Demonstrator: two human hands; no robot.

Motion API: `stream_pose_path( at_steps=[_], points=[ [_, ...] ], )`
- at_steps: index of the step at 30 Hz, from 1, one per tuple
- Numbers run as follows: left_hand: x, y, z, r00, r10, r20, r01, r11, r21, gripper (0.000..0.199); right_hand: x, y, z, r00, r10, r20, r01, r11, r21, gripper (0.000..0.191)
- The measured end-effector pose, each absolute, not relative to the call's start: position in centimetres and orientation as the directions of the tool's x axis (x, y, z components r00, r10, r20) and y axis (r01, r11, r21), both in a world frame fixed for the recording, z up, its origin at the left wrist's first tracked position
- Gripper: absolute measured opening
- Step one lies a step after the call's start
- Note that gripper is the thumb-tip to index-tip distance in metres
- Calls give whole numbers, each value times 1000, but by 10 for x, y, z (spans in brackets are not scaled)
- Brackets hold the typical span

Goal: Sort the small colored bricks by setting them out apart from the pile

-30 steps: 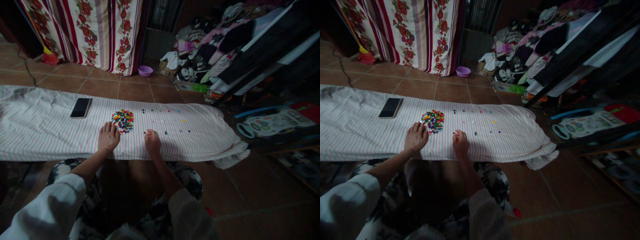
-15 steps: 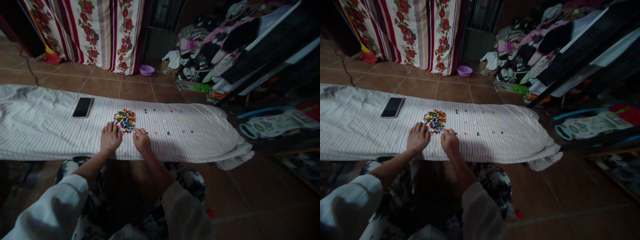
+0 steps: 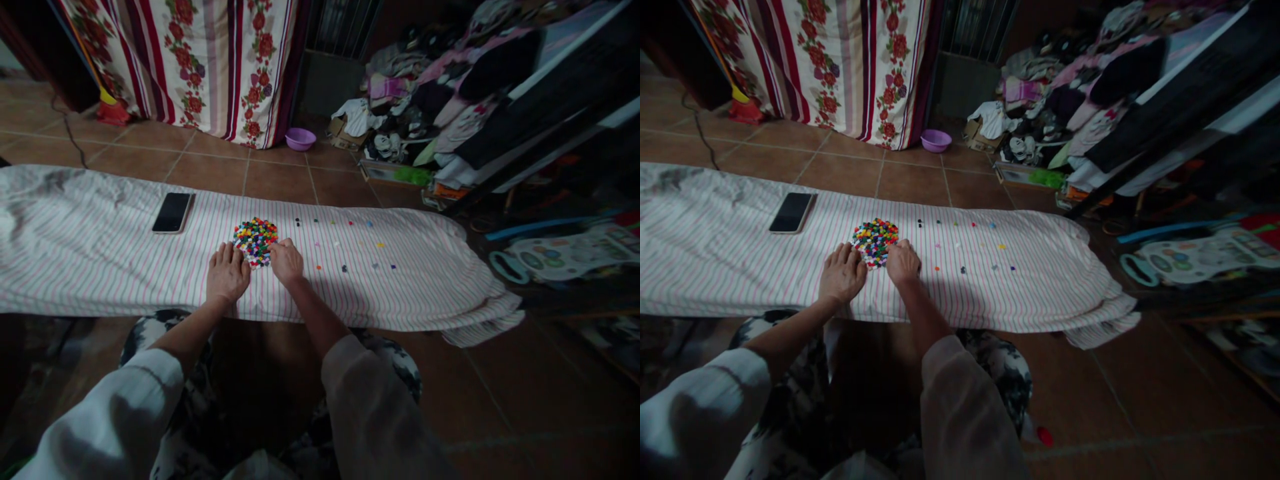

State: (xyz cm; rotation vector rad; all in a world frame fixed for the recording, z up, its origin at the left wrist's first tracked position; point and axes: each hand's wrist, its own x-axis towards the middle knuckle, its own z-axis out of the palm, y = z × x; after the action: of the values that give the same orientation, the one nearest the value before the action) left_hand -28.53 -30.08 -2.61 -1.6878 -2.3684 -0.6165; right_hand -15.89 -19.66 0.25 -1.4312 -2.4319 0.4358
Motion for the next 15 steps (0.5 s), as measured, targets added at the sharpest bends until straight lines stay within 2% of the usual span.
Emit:
stream_pose_path(
  at_steps=[9, 15],
  points=[
    [-285, -300, -27, -347, 867, 357, 933, 280, 226, 48, -174, -176, 14, -622, 782, 43, 753, 612, -241, 22],
    [-286, -300, -28, -348, 864, 363, 933, 281, 225, 47, -179, -168, 22, -640, 768, -21, 755, 623, -204, 13]
  ],
)
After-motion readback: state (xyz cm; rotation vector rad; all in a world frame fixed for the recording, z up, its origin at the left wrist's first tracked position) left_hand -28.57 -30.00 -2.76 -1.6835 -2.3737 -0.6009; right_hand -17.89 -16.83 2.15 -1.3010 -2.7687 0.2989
